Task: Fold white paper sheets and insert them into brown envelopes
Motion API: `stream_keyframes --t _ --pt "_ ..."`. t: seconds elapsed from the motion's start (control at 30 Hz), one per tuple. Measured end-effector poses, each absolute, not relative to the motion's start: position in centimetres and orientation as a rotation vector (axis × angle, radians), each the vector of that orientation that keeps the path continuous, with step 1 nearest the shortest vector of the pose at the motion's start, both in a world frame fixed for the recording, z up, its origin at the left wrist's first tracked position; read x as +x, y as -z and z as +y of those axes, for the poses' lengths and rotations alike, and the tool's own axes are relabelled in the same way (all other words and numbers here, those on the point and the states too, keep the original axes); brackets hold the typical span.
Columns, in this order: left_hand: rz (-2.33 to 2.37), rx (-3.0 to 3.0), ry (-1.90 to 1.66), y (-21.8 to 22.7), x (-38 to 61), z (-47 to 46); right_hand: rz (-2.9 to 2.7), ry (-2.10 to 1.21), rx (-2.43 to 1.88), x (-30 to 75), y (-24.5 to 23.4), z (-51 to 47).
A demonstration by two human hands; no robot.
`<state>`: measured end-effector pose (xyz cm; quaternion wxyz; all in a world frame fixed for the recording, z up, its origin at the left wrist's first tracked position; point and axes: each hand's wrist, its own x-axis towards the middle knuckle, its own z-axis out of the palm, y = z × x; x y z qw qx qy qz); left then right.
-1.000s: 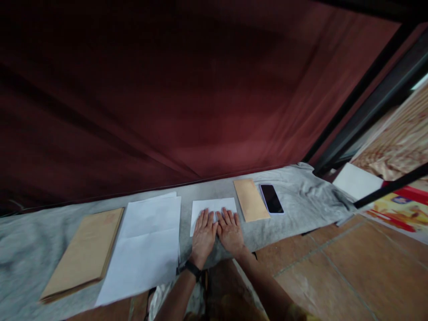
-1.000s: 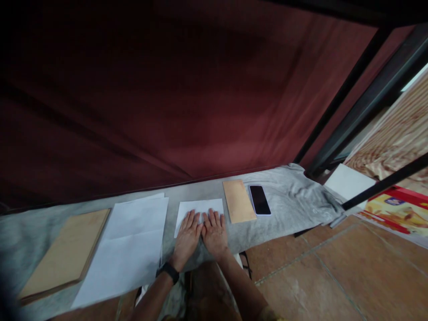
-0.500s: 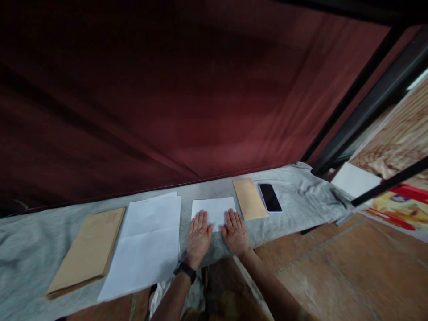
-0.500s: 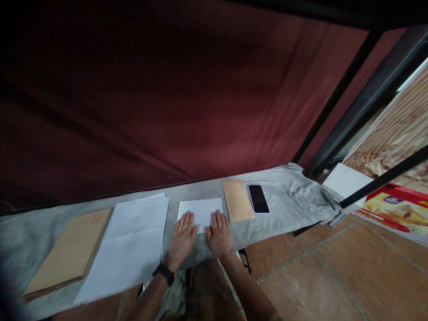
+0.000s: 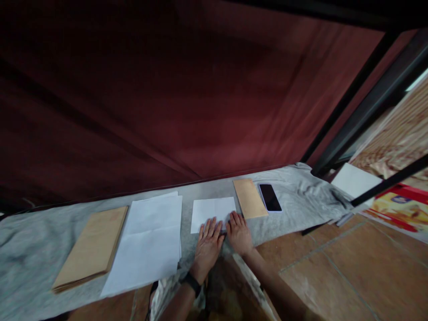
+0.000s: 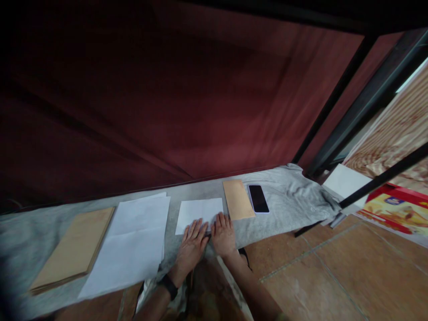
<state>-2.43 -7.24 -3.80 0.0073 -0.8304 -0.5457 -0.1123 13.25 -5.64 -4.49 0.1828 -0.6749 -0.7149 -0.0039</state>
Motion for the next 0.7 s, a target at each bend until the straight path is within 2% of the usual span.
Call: stream_keyframes --t 0.2,0.33,0.5,0.7 --pt "-1.653 -2.571 0.403 4.6 -3.1 -7.1 -2.176 -0.184 -1.890 12.1 -0.9 -0.7" --pt "-1.565 -2.539 0.501 5.6 -3.2 -6.9 -2.190 -0.236 -1.977 10.0 -2.8 1.2" --pt "-1.584 -2.513 0.496 6.1 -3.0 -6.9 -2.287 -0.142 -1.962 10.8 -2.1 1.8" --pt "-1.607 -2.528 0.460 5.4 -2.9 -7.2 -2.156 -0.103 -2.088 15.4 -0.2 1.3"
